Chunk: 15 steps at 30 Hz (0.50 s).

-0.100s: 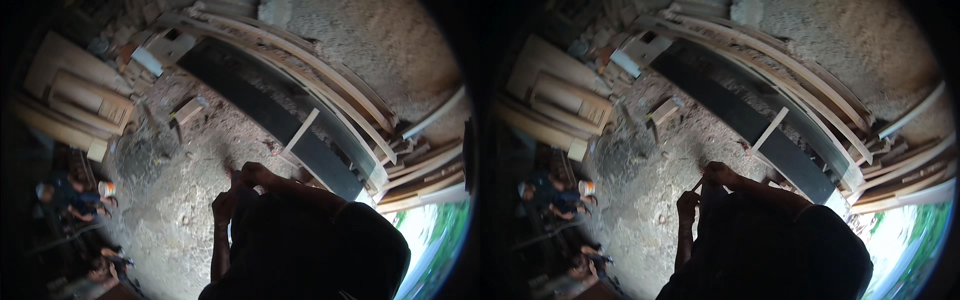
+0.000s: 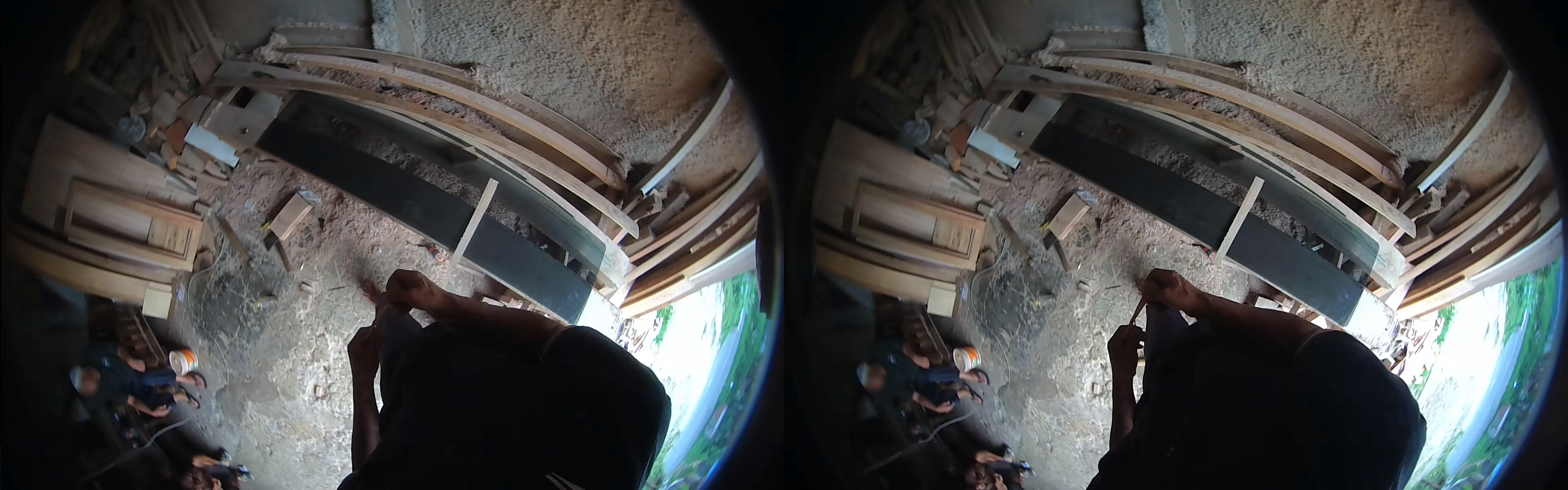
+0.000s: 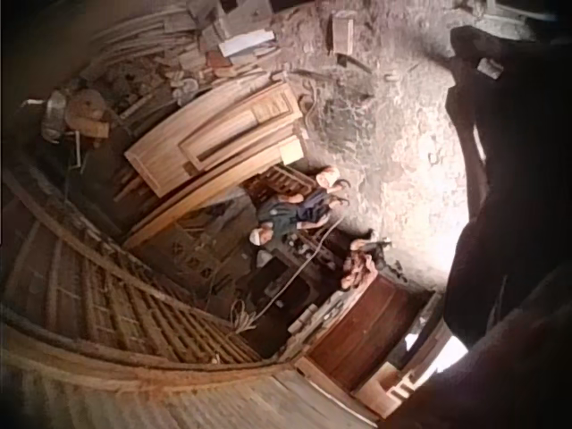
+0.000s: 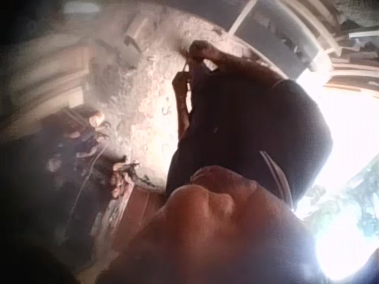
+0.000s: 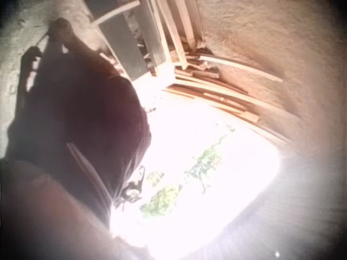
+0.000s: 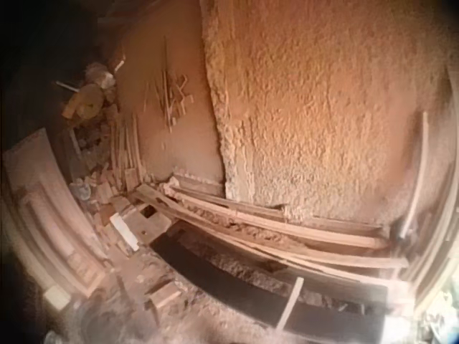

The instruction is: The person assembles a wooden frame by hammering nails into joints, then measures and marks a dark board with a pencil and ruler. The person moves the frame and board around the workshop floor during the process.

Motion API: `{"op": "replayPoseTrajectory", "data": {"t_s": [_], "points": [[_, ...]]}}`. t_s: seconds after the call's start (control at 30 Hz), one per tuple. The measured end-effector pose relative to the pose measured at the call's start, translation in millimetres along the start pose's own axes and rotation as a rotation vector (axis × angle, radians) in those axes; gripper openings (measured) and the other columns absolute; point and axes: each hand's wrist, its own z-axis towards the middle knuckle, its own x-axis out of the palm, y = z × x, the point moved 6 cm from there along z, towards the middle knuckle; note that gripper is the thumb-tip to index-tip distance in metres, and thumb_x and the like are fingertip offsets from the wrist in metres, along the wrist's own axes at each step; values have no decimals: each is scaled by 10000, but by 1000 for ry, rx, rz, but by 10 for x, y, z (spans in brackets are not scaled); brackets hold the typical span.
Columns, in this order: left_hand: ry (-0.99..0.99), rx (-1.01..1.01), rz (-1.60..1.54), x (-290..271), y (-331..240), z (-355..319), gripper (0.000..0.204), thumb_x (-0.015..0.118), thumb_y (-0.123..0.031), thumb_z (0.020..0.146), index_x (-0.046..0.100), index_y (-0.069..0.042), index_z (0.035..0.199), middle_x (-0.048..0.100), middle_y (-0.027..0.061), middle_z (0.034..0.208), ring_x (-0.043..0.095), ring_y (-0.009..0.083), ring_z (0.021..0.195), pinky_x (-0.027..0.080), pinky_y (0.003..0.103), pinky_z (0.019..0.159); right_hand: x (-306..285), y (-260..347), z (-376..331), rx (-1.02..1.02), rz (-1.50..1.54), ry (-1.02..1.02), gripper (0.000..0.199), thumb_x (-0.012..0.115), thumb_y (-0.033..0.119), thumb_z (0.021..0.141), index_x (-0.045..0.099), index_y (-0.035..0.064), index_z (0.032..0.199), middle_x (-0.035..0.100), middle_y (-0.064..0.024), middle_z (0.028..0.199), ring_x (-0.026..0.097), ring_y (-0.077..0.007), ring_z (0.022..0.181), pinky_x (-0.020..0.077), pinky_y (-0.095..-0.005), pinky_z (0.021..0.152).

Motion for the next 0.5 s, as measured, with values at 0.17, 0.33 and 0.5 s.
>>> {"op": "replayPoseTrajectory", "data": {"t_s": [0.17,0.33,0.5], "points": [[143,-60,17,-153,-178,810,246,612,-247,995,682,-15,1035,703,70,918,671,136,785,557,288,660,-194,269,343,-15,-31,-114,241,634,245,1010,611,8,973,667,-59,823,639,-114,726,512,-266,623],[317,91,-309,-161,-834,1463,375,610,-191,1009,583,-19,1341,674,106,1190,668,171,959,552,300,741,-257,126,628,39,417,-423,193,626,228,1018,589,41,1053,682,-81,904,702,-173,760,605,-326,721],[467,266,-127,-113,-1409,1947,284,626,-77,994,653,0,1266,710,77,1087,664,135,944,543,270,775,-66,63,957,-12,550,-532,176,644,213,1007,603,57,1077,676,-69,880,699,-167,734,598,-316,677]]}}
